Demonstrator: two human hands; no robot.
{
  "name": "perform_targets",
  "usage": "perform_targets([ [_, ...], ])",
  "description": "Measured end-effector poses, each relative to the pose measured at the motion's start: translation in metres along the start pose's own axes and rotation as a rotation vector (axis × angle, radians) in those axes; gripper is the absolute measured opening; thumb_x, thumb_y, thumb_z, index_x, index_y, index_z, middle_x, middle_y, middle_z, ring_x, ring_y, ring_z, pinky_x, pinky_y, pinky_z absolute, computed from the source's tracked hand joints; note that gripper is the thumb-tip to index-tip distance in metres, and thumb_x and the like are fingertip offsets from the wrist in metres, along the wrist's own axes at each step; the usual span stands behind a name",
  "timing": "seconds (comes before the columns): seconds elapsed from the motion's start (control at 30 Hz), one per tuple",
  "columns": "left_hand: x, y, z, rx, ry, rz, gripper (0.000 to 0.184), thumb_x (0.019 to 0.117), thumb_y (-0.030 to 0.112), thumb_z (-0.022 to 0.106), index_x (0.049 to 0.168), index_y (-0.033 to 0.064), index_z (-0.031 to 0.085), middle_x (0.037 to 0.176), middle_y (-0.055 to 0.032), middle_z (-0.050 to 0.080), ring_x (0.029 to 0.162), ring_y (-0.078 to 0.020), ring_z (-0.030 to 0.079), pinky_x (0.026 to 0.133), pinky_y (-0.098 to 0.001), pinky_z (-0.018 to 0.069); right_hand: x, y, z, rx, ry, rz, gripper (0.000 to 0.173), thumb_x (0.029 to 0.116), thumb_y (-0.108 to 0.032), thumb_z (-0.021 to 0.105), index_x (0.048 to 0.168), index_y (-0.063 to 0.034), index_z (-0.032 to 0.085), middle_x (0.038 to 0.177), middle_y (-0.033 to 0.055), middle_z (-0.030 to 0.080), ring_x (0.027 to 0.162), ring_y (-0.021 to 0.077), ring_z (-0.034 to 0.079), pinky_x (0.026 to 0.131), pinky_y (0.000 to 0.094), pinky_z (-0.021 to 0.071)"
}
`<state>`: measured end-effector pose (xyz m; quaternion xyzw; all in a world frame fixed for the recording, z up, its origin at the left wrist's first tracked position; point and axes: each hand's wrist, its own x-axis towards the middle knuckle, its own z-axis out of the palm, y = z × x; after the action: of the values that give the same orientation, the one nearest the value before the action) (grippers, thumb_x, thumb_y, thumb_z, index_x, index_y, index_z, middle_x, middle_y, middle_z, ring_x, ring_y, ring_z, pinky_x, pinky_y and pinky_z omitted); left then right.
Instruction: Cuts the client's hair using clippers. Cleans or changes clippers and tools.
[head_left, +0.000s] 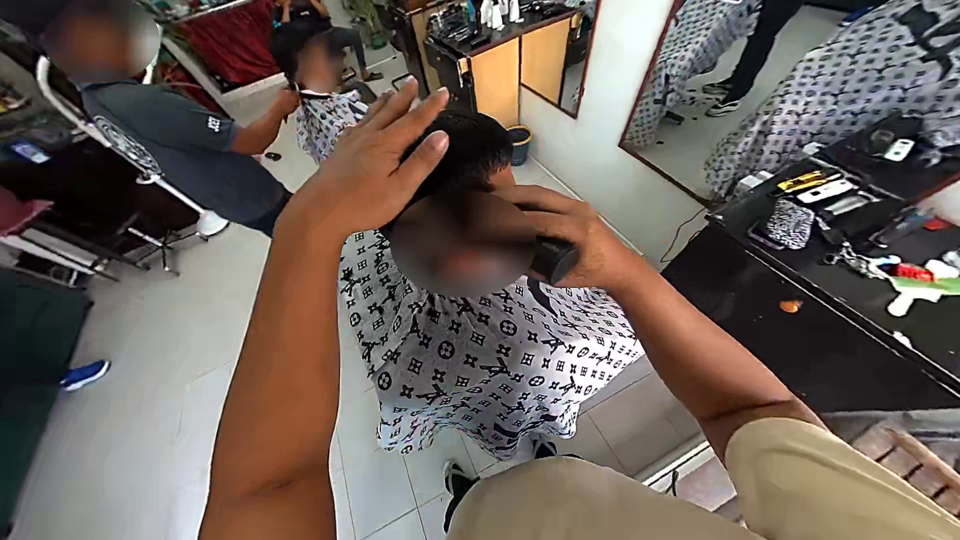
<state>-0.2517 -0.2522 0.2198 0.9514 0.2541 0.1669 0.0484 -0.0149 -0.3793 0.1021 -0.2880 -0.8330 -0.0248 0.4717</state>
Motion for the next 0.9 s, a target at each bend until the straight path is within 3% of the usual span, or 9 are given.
perform_targets([
  [0.13, 0.006, 0.011, 0.009, 0.026, -0.131, -0.108, 0.067, 0.1052, 0.063, 0.02, 0.162, 0.0308, 0.033, 0.171, -0.0051, 0.023, 0.159, -0.0312, 0.016, 0.12, -0.0691, 0.0138, -0.051, 0.011, -0.028, -0.099, -0.124, 0.221, 0.043, 0.0883, -0.028, 0.073, 0.127, -0.0081, 0.071, 0.132, 0.0149, 0.065, 0.123, 0.0251, 0.063, 0.104, 0.0403, 0.0526],
  [0.23, 0.007, 0.014, 0.01, 0.016, -0.134, -0.116, 0.066, 0.1064, 0.061, 0.02, 0.161, 0.0285, 0.037, 0.171, -0.0052, 0.024, 0.159, -0.029, 0.016, 0.123, -0.0652, 0.0131, -0.022, -0.008, -0.028, 0.019, 0.022, 0.077, 0.041, 0.0898, -0.024, 0.077, 0.126, -0.005, 0.071, 0.133, 0.0184, 0.064, 0.124, 0.0254, 0.062, 0.105, 0.0382, 0.0528],
  [0.33, 0.008, 0.016, 0.01, 0.014, -0.133, -0.131, 0.066, 0.1063, 0.061, 0.018, 0.161, 0.0292, 0.037, 0.171, -0.0039, 0.024, 0.159, -0.0287, 0.014, 0.122, -0.0668, 0.0115, -0.003, 0.002, -0.016, 0.132, 0.117, -0.034, 0.041, 0.0896, -0.017, 0.077, 0.127, -0.0016, 0.07, 0.135, 0.0215, 0.062, 0.129, 0.0281, 0.059, 0.109, 0.04, 0.0505],
  [0.43, 0.009, 0.018, 0.011, 0.032, -0.145, -0.141, 0.067, 0.1057, 0.062, 0.016, 0.162, 0.03, 0.036, 0.172, -0.0044, 0.022, 0.159, -0.0293, 0.013, 0.121, -0.0685, 0.0121, -0.046, 0.026, -0.014, 0.133, 0.071, 0.126, 0.042, 0.0897, -0.019, 0.076, 0.126, 0.0007, 0.069, 0.134, 0.0201, 0.063, 0.128, 0.0265, 0.06, 0.109, 0.0396, 0.0507],
  [0.53, 0.009, 0.015, 0.01, 0.039, -0.155, -0.135, 0.067, 0.1055, 0.063, 0.015, 0.162, 0.0327, 0.035, 0.172, -0.0033, 0.02, 0.16, -0.028, 0.012, 0.121, -0.0683, 0.0113, -0.068, 0.008, -0.019, -0.041, -0.01, 0.268, 0.044, 0.086, -0.026, 0.075, 0.125, -0.0061, 0.072, 0.131, 0.0145, 0.065, 0.122, 0.0234, 0.063, 0.103, 0.0384, 0.0531],
  [0.7, 0.013, 0.013, 0.013, -0.027, -0.139, -0.093, 0.066, 0.1058, 0.063, 0.017, 0.159, 0.0316, 0.04, 0.171, -0.0054, 0.022, 0.159, -0.0306, 0.013, 0.121, -0.0704, 0.0099, 0.001, -0.032, 0.013, -0.095, 0.134, -0.054, 0.038, 0.0896, -0.017, 0.074, 0.127, -0.0096, 0.072, 0.134, 0.0209, 0.063, 0.129, 0.0336, 0.058, 0.11, 0.047, 0.0483],
  [0.77, 0.012, 0.012, 0.014, -0.033, -0.122, -0.074, 0.066, 0.1056, 0.064, 0.017, 0.158, 0.0326, 0.042, 0.171, -0.0067, 0.023, 0.159, -0.0317, 0.013, 0.12, -0.0719, 0.01, -0.003, -0.034, 0.022, -0.179, -0.014, -0.029, 0.049, 0.0773, -0.013, 0.078, 0.126, -0.012, 0.073, 0.135, 0.0198, 0.063, 0.13, 0.0372, 0.056, 0.109, 0.0503, 0.048],
  [0.83, 0.01, 0.01, 0.016, -0.036, -0.085, -0.043, 0.065, 0.1059, 0.063, 0.02, 0.157, 0.0323, 0.045, 0.17, -0.0088, 0.026, 0.159, -0.0326, 0.015, 0.121, -0.0715, 0.0096, -0.01, -0.049, 0.022, -0.235, -0.192, 0.099, 0.057, 0.065, -0.012, 0.086, 0.121, -0.0138, 0.075, 0.131, 0.0148, 0.065, 0.125, 0.0346, 0.059, 0.101, 0.0496, 0.0528],
  [0.9, 0.008, 0.007, 0.019, -0.022, -0.019, 0.048, 0.06, 0.1087, 0.055, 0.026, 0.153, 0.0232, 0.052, 0.164, -0.0156, 0.036, 0.155, -0.0382, 0.025, 0.121, -0.0694, 0.0173, -0.006, -0.065, 0.021, -0.237, -0.184, 0.126, 0.057, 0.0659, -0.013, 0.087, 0.122, -0.0154, 0.075, 0.131, 0.0118, 0.066, 0.125, 0.0308, 0.061, 0.101, 0.0462, 0.0536],
])
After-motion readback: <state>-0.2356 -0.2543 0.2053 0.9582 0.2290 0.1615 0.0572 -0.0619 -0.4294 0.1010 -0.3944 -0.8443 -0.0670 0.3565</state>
